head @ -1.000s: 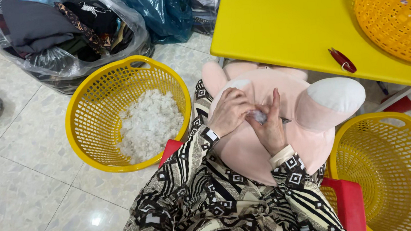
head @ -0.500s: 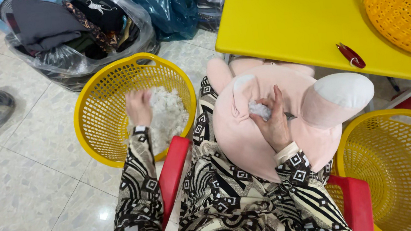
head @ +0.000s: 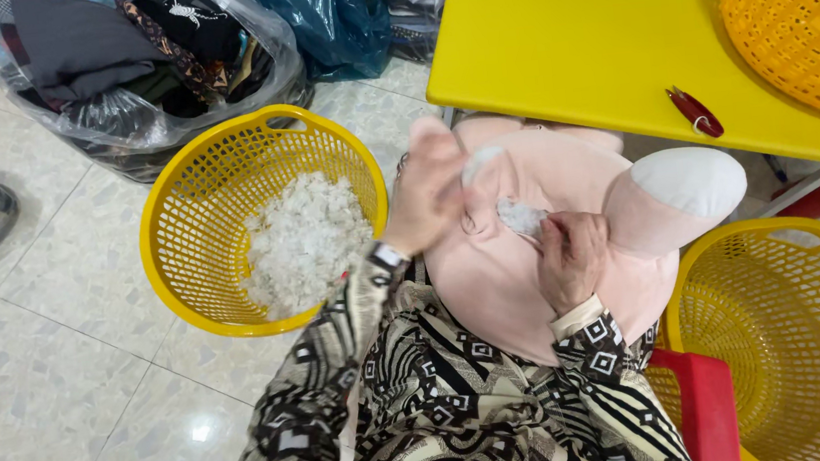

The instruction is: The person repeatedly scoops white stuffing from a yellow basket and inserts it into a pink plush toy held on their lap. They distribute the stuffing by hand, occasionally adjusting the toy's position. The task continues without a visible final closure.

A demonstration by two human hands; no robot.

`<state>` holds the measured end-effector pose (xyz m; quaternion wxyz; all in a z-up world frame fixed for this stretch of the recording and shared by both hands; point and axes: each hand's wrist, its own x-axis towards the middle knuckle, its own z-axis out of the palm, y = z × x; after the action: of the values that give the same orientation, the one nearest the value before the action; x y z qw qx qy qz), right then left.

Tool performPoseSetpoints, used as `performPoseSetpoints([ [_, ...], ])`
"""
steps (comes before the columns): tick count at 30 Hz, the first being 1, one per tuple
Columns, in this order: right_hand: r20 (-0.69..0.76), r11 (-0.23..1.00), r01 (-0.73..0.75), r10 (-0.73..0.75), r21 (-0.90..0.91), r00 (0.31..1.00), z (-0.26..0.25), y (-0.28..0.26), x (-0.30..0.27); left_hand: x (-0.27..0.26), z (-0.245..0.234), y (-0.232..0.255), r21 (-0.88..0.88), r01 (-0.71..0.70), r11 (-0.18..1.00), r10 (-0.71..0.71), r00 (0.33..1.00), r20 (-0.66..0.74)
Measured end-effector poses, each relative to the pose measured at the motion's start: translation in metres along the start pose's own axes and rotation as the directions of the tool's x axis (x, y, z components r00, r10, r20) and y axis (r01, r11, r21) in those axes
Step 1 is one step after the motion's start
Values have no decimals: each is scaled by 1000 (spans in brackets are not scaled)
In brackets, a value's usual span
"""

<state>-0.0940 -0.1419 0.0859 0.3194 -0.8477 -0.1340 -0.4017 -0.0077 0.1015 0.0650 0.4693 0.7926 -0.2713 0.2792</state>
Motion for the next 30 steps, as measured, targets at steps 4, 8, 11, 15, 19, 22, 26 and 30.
performPoseSetpoints([
  [4,49,999,-38,38,7,998,-8,-6,7,17,44,67,64,-83,994,60,952,299],
  [8,110,999,-26,29,-26,994,-10,-11,14,3,62,72,69,142,987,-158,903,399],
  [11,163,994,61,-45,-91,986,-2,-14,15,-12,66,57,-4,136,991,-127,936,327],
  [15,227,998,-8,22,-62,974,1,-7,13,-16,74,48,-31,151,988,-132,932,336],
  [19,199,997,-66,58,32,978,-2,0,9,-17,78,46,43,155,987,-160,913,376],
  [22,219,969,-194,159,150,963,-6,0,8,-18,82,46,42,160,986,-165,925,341],
  [26,175,928,-244,200,280,964,-15,-7,9,-16,86,45,36,147,988,-151,944,292],
  [30,6,900,-252,267,354,964,-38,-10,15,-17,88,43,24,146,989,-147,957,249],
])
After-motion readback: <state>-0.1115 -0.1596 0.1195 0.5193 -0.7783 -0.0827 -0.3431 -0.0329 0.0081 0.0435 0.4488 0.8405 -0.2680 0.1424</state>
